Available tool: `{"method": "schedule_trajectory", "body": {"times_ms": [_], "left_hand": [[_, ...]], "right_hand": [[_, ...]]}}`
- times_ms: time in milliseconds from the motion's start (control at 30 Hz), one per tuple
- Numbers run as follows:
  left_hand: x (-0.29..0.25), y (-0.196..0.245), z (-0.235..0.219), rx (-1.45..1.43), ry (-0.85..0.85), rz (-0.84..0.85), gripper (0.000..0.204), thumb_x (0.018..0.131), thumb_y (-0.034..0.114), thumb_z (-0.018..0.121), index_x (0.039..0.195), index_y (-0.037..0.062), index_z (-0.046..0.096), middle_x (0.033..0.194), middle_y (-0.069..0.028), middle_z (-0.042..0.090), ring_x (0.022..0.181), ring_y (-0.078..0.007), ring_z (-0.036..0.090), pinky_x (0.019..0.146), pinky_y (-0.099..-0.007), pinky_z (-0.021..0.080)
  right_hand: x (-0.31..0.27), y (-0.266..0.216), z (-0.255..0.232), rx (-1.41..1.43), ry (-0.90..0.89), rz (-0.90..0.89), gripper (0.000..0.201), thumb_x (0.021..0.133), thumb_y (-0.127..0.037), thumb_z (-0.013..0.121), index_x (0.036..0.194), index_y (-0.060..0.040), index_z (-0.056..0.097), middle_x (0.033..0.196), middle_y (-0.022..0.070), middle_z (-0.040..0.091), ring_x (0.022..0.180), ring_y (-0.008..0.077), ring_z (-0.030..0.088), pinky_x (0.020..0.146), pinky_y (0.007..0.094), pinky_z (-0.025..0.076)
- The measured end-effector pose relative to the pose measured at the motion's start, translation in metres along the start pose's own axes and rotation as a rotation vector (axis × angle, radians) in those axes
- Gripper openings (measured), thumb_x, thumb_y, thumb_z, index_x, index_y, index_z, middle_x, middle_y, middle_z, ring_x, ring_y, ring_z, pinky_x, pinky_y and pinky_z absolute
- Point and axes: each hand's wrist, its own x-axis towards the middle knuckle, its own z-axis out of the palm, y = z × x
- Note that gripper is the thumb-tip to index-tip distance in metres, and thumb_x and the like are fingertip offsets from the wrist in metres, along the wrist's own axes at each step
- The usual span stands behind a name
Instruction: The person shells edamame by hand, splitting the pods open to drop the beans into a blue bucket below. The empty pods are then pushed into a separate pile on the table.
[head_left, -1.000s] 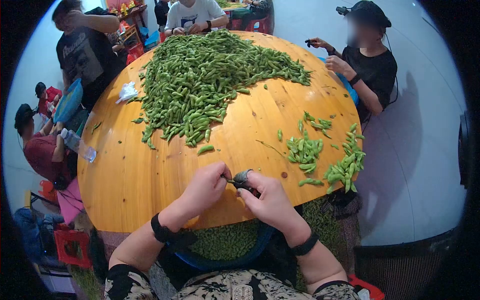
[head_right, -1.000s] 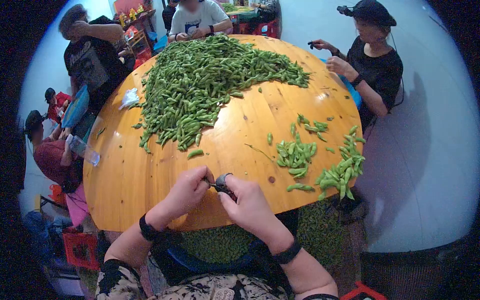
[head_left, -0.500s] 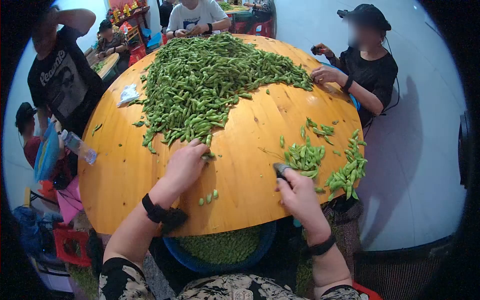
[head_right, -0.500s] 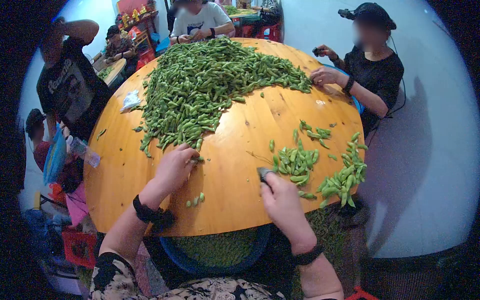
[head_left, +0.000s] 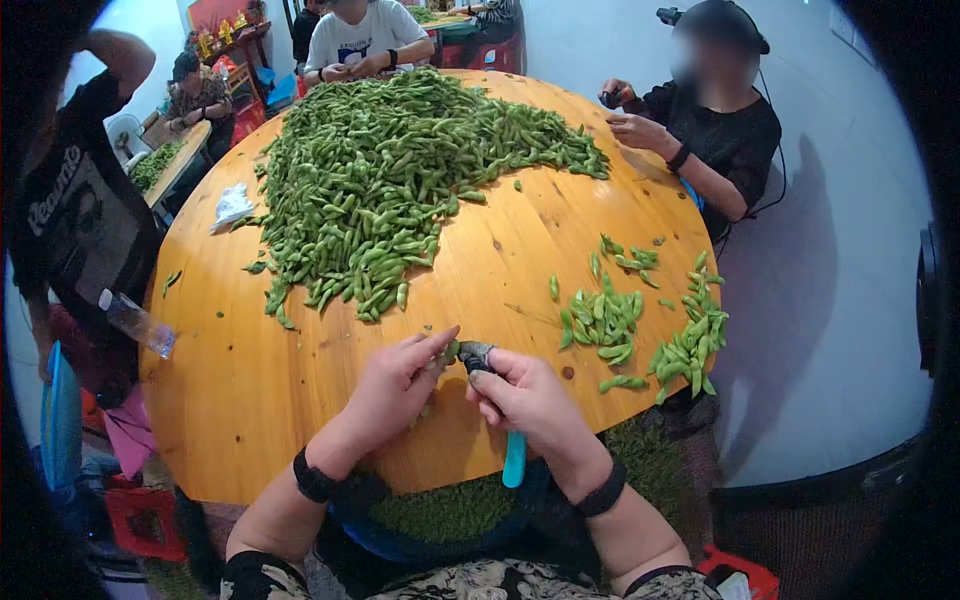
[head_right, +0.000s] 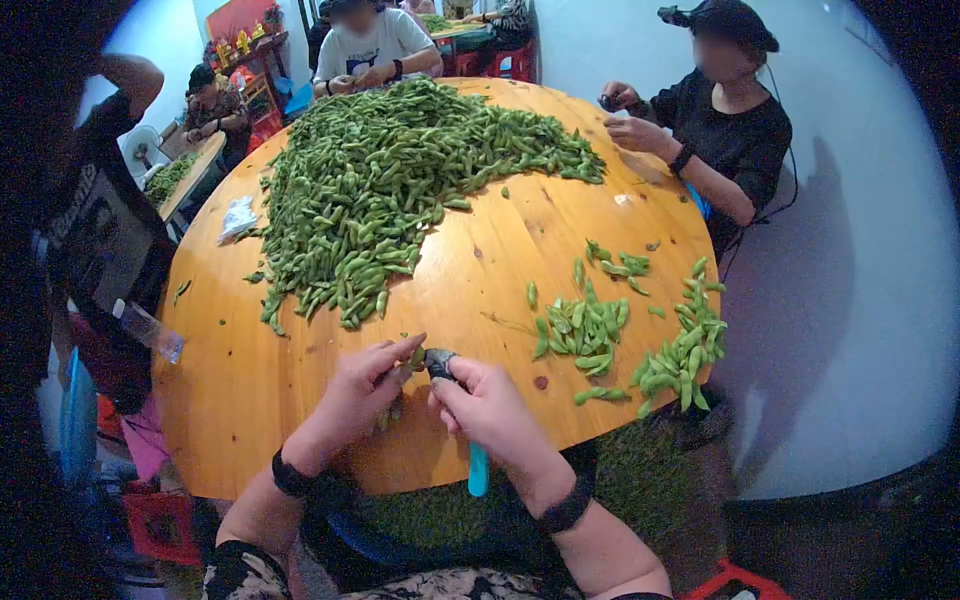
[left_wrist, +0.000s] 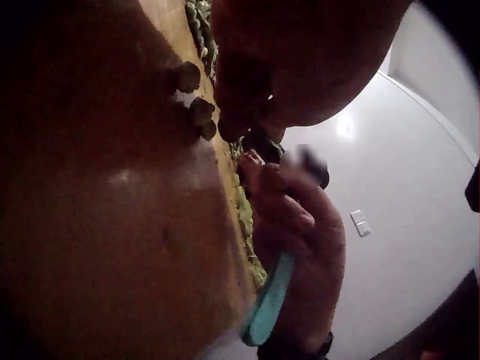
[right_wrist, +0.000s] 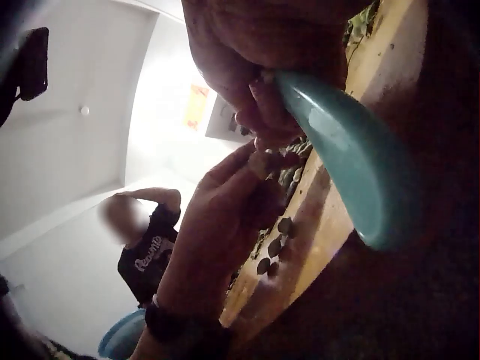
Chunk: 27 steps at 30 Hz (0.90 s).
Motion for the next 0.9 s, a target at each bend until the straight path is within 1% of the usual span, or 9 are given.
{"method": "schedule_trajectory", "body": {"times_ms": [133, 200, 233, 300, 633, 700, 733, 800, 900], "left_hand": [[-0.001, 0.007, -0.002, 0.011, -0.024, -0.015, 0.038, 0.083, 0.001, 0.063, 0.120, 0.0059, 0.060, 0.083, -0.0112, 0.062, 0.064, -0.0183, 0.058, 0.060, -0.0281, 0.047], [-0.003, 0.005, -0.001, -0.043, -0.007, -0.052, 0.040, 0.080, 0.001, 0.062, 0.120, 0.0045, 0.057, 0.078, -0.0154, 0.059, 0.067, -0.0287, 0.059, 0.061, -0.0352, 0.048], [-0.004, 0.002, 0.000, -0.043, -0.003, -0.055, 0.040, 0.080, 0.001, 0.062, 0.120, 0.0045, 0.057, 0.078, -0.0154, 0.059, 0.067, -0.0287, 0.059, 0.061, -0.0352, 0.048], [-0.006, -0.003, 0.003, -0.016, 0.041, -0.026, 0.034, 0.082, 0.000, 0.063, 0.116, 0.0047, 0.060, 0.086, -0.0133, 0.065, 0.069, -0.0213, 0.065, 0.062, -0.0294, 0.050], [-0.006, -0.002, 0.003, -0.082, 0.081, -0.057, 0.026, 0.085, -0.001, 0.059, 0.111, 0.0005, 0.060, 0.089, -0.0148, 0.065, 0.075, -0.0221, 0.066, 0.065, -0.0291, 0.051], [-0.006, -0.004, 0.004, -0.121, 0.093, -0.032, 0.027, 0.084, -0.001, 0.057, 0.111, 0.0007, 0.058, 0.090, -0.0185, 0.063, 0.077, -0.0311, 0.064, 0.068, -0.0343, 0.051], [-0.006, -0.003, 0.003, -0.123, 0.091, -0.032, 0.027, 0.084, -0.001, 0.057, 0.111, 0.0007, 0.058, 0.090, -0.0185, 0.063, 0.077, -0.0311, 0.064, 0.068, -0.0343, 0.051], [-0.006, 0.000, 0.001, -0.191, 0.048, -0.114, 0.026, 0.086, -0.002, 0.056, 0.112, -0.0004, 0.060, 0.091, -0.0140, 0.066, 0.083, -0.0189, 0.065, 0.072, -0.0290, 0.051], [-0.005, -0.004, -0.003, -0.287, 0.003, -0.152, 0.027, 0.088, -0.002, 0.053, 0.114, -0.0012, 0.059, 0.092, -0.0103, 0.067, 0.088, -0.0173, 0.064, 0.076, -0.0302, 0.050]], "right_hand": [[-0.001, -0.001, 0.007, 0.041, 0.014, 0.021, 0.010, 0.093, -0.012, 0.051, 0.091, -0.0048, 0.058, 0.070, -0.0046, 0.056, 0.051, 0.0009, 0.047, 0.042, 0.0162, 0.031], [0.000, 0.002, 0.008, 0.025, 0.012, 0.024, 0.010, 0.093, -0.012, 0.051, 0.092, -0.0050, 0.057, 0.070, -0.0044, 0.056, 0.050, 0.0010, 0.047, 0.042, 0.0162, 0.031], [0.001, 0.003, 0.009, 0.012, 0.011, 0.020, 0.009, 0.093, -0.012, 0.051, 0.092, -0.0052, 0.057, 0.069, -0.0042, 0.056, 0.050, 0.0011, 0.047, 0.042, 0.0162, 0.031], [0.004, 0.007, 0.011, 0.020, 0.010, 0.011, 0.009, 0.093, -0.012, 0.051, 0.092, -0.0052, 0.057, 0.069, -0.0039, 0.056, 0.050, 0.0013, 0.047, 0.041, 0.0161, 0.031], [0.011, 0.015, 0.024, 0.200, 0.079, 0.019, 0.006, 0.092, -0.010, 0.051, 0.091, -0.0051, 0.056, 0.067, -0.0019, 0.054, 0.043, 0.0017, 0.040, 0.037, 0.0164, 0.029], [0.012, 0.012, 0.030, 0.215, 0.115, 0.026, 0.008, 0.092, -0.010, 0.051, 0.087, -0.0064, 0.055, 0.063, -0.0042, 0.050, 0.042, 0.0012, 0.038, 0.037, 0.0172, 0.028], [0.012, 0.010, 0.032, 0.230, 0.148, 0.033, 0.011, 0.092, -0.011, 0.051, 0.082, -0.0078, 0.054, 0.058, -0.0066, 0.046, 0.040, 0.0006, 0.036, 0.037, 0.0180, 0.026], [0.013, 0.012, 0.030, 0.247, 0.147, 0.031, 0.010, 0.092, -0.011, 0.051, 0.083, -0.0077, 0.054, 0.059, -0.0060, 0.047, 0.040, 0.0008, 0.037, 0.037, 0.0178, 0.027], [0.015, 0.016, 0.024, 0.274, 0.123, 0.034, 0.008, 0.092, -0.011, 0.050, 0.087, -0.0073, 0.055, 0.062, -0.0046, 0.050, 0.041, 0.0012, 0.038, 0.036, 0.0173, 0.028]]}}
